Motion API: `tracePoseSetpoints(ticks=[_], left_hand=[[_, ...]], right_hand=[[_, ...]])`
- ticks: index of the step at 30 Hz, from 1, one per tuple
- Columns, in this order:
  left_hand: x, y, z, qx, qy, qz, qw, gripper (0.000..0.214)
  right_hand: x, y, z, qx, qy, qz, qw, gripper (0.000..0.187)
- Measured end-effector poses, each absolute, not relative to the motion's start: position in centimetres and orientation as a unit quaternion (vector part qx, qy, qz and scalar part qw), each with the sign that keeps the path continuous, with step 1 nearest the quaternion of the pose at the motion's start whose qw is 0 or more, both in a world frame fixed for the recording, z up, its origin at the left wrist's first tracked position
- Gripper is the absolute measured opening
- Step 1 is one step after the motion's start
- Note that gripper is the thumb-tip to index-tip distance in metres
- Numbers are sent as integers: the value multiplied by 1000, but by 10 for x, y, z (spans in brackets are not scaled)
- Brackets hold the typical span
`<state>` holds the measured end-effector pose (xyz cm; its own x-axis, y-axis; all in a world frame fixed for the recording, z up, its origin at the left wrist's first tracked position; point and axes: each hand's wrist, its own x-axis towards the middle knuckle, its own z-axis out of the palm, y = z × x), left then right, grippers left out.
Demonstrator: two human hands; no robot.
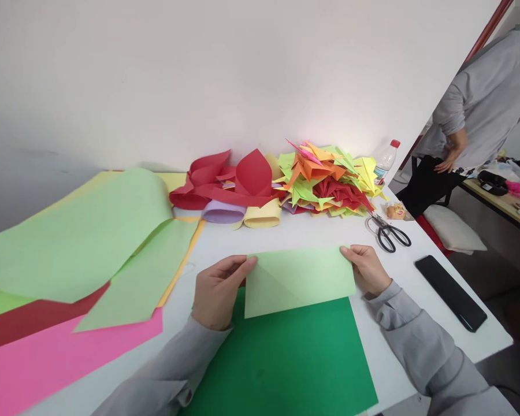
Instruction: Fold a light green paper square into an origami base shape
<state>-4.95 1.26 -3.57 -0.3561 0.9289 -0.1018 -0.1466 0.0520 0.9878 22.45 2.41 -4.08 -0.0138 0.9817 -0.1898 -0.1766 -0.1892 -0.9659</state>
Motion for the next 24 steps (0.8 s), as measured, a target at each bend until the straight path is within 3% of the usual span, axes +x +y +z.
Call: tracePoseSetpoints(ticks=[24], left_hand=[[-50, 11, -39, 396, 553, 582, 446, 33]], right_hand=[[227, 24, -47, -517, -431, 549, 496, 43]])
